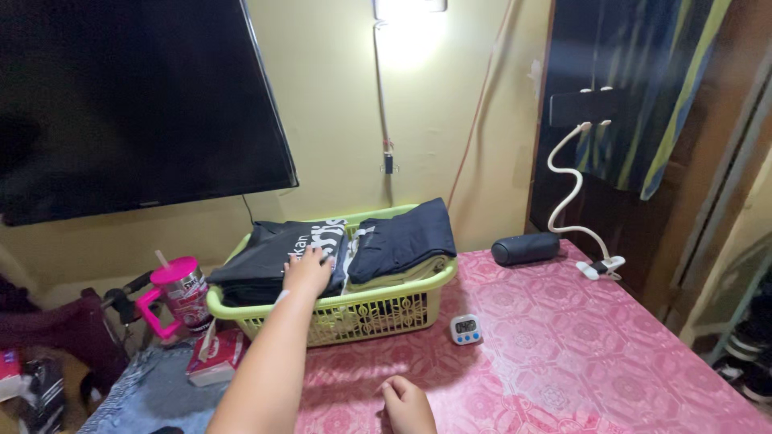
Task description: The person irons a black t-shirt on a table, smoothing it with their hands and using a red iron. After finishing, they fold the shirt and place it on a stack of other folded clothes.
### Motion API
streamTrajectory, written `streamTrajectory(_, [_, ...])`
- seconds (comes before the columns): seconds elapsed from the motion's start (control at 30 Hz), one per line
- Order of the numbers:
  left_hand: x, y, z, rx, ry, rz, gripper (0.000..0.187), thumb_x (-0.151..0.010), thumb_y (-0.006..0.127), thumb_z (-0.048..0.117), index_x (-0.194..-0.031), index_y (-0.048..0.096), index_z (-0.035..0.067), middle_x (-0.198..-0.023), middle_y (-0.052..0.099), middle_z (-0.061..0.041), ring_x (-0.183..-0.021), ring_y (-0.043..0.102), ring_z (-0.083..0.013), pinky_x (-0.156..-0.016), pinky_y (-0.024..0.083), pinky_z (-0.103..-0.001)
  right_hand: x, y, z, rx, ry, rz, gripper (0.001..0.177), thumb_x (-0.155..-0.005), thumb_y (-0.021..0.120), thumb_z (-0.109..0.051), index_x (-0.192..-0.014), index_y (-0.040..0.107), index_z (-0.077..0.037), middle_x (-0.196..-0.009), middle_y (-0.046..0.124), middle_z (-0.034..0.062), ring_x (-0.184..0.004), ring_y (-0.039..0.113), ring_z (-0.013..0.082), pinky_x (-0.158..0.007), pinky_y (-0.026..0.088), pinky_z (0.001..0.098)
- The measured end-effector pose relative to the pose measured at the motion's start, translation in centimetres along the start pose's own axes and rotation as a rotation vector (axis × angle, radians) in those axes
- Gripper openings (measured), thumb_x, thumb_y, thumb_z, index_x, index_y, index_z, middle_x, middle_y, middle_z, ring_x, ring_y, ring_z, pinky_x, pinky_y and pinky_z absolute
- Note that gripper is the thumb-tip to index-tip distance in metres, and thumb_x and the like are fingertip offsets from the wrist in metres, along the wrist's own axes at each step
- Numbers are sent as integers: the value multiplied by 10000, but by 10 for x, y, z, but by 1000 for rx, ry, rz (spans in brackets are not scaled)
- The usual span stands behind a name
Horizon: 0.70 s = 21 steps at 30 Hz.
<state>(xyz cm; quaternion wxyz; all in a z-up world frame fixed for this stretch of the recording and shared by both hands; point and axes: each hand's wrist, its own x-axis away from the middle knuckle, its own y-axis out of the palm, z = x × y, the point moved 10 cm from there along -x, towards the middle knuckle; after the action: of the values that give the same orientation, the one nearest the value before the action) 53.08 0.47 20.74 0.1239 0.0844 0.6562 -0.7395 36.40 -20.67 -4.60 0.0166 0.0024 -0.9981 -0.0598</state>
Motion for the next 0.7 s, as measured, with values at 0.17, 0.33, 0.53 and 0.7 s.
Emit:
streamTrajectory(0.17, [-24, -7, -36, 477, -189, 221, 466, -990, 527, 448, -1282, 689, 122, -1226, 693, -215, -1173, 640, -421, -999, 509, -491, 7, 3, -4, 71, -31, 5, 189, -941, 645, -212, -907, 740, -52, -627, 697, 51, -580, 762, 148, -542, 564, 314])
streamTrajectory(0.33, [-39, -39, -36, 530, -311, 328, 428, -1025, 503, 441, -1193, 695, 98, -1147, 712, -219, -1098, 660, -436, -904, 524, -533, 2, 5, -3, 122, -10, -27, 203, -946, 630, -214, -905, 729, -42, -637, 707, 69, -579, 754, 169, -540, 570, 322])
streamTrajectory(0.53, [-54, -62, 26, 684, -263, 457, 408, -1050, 491, 424, -1134, 684, 74, -1074, 722, -231, -1017, 680, -439, -855, 524, -532, -2, 8, -2, 156, -26, -62, 207, -962, 613, -237, -927, 728, -67, -697, 755, 66, -622, 786, 150, -605, 607, 327])
streamTrajectory(0.7, [-14, -42, 181, 771, 183, 371, 327, -1025, 521, 353, -1077, 705, 88, -1016, 720, -248, -971, 679, -459, -811, 520, -543, 0, 3, -4, 303, -46, -39, 226, -947, 622, -257, -914, 729, -62, -684, 755, 93, -610, 749, 146, -617, 595, 338])
